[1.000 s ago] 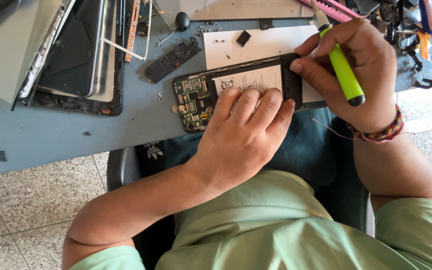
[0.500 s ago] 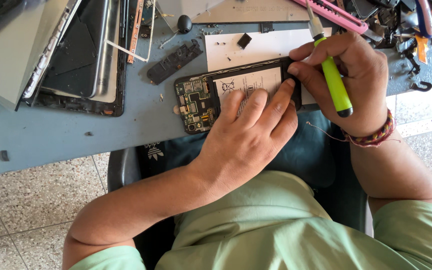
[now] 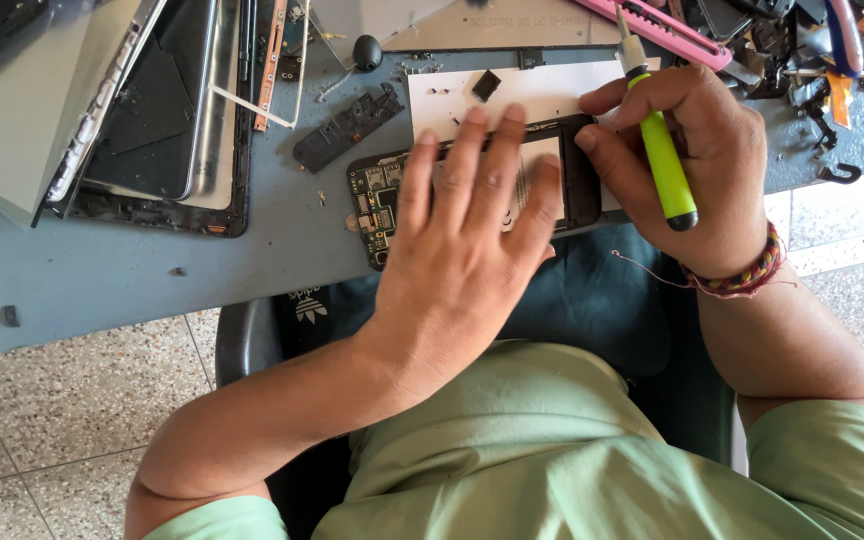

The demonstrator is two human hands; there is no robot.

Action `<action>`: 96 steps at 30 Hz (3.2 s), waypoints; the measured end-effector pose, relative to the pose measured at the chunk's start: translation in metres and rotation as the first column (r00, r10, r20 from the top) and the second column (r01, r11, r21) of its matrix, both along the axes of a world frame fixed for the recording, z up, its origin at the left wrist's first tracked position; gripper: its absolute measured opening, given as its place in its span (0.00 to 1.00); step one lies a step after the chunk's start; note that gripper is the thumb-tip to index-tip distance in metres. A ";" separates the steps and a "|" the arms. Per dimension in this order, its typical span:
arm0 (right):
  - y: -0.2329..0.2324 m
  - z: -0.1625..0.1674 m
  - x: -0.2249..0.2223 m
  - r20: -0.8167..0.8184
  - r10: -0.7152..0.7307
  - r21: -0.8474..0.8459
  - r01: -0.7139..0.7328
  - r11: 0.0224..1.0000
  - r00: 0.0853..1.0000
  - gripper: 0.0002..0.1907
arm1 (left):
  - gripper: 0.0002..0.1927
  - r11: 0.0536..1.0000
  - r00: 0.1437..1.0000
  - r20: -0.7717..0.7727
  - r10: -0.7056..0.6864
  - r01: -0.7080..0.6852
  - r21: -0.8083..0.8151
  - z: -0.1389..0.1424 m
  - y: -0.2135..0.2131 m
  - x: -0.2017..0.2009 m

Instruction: The person disassembles a smartphone using a screwdriver, removes the back cover, and manipulates internal components including the battery and circuit board. They place removed parts on the table and continue working on the device.

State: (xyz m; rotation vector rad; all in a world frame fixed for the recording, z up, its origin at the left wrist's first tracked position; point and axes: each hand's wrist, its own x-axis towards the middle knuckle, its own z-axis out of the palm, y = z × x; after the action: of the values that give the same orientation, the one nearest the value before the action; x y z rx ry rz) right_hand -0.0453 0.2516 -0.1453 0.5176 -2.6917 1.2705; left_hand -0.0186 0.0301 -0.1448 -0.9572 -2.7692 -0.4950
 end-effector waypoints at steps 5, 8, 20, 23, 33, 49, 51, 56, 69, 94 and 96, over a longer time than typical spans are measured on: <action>-0.003 0.005 -0.002 0.030 -0.011 0.000 0.011 1.000 0.999 0.14 | 0.31 0.999 0.998 0.056 0.010 -0.012 0.037 0.004 -0.004 0.000; -0.004 0.007 -0.003 0.126 -0.045 -0.055 0.052 0.997 0.991 0.14 | 0.30 0.999 0.999 0.045 -0.012 0.010 0.049 0.004 -0.006 -0.002; -0.006 0.012 0.006 0.138 -0.022 -0.020 0.025 0.999 0.990 0.16 | 0.12 0.992 0.998 -0.042 -0.045 0.049 0.115 0.001 -0.007 -0.003; -0.001 0.004 0.011 0.229 -0.031 -0.212 0.081 0.974 0.973 0.18 | 0.11 0.988 0.996 -0.052 -0.066 0.072 0.140 0.002 -0.006 -0.003; 0.031 -0.012 0.018 0.409 0.221 -0.785 0.217 0.581 0.886 0.24 | 0.14 0.966 0.949 -0.293 -0.113 0.174 0.191 0.011 -0.007 -0.003; 0.039 -0.017 0.042 0.405 0.239 -0.733 0.157 0.662 0.882 0.20 | 0.21 0.960 0.977 -0.180 -0.111 0.152 0.235 0.025 -0.024 -0.010; 0.037 -0.012 0.043 0.403 0.258 -0.718 0.129 0.684 0.878 0.20 | 0.22 0.962 0.981 -0.164 -0.101 0.138 0.234 0.026 -0.024 -0.010; 0.025 0.002 0.042 0.401 0.078 -0.538 0.165 0.826 0.913 0.23 | 0.22 0.962 0.985 -0.136 -0.111 0.140 0.234 0.025 -0.024 -0.011; 0.029 -0.010 0.045 0.352 0.013 -0.648 0.234 0.725 0.936 0.20 | 0.17 0.936 0.968 -0.198 -0.157 0.209 0.282 0.027 -0.022 -0.013; 0.025 -0.020 0.037 0.082 -0.051 -0.425 0.081 0.902 0.995 0.09 | 0.14 0.985 0.988 -0.037 -0.150 0.152 0.078 0.005 -0.008 -0.006; 0.025 -0.019 0.036 0.073 -0.060 -0.410 0.085 0.908 0.996 0.08 | 0.14 0.985 0.988 -0.036 -0.151 0.153 0.077 0.004 -0.008 -0.008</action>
State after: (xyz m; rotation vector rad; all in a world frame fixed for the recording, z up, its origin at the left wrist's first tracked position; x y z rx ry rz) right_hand -0.0091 0.2764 -0.1646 0.3251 -2.3503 1.7902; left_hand -0.0261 0.0224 -0.1410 -1.1527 -2.6402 -0.6035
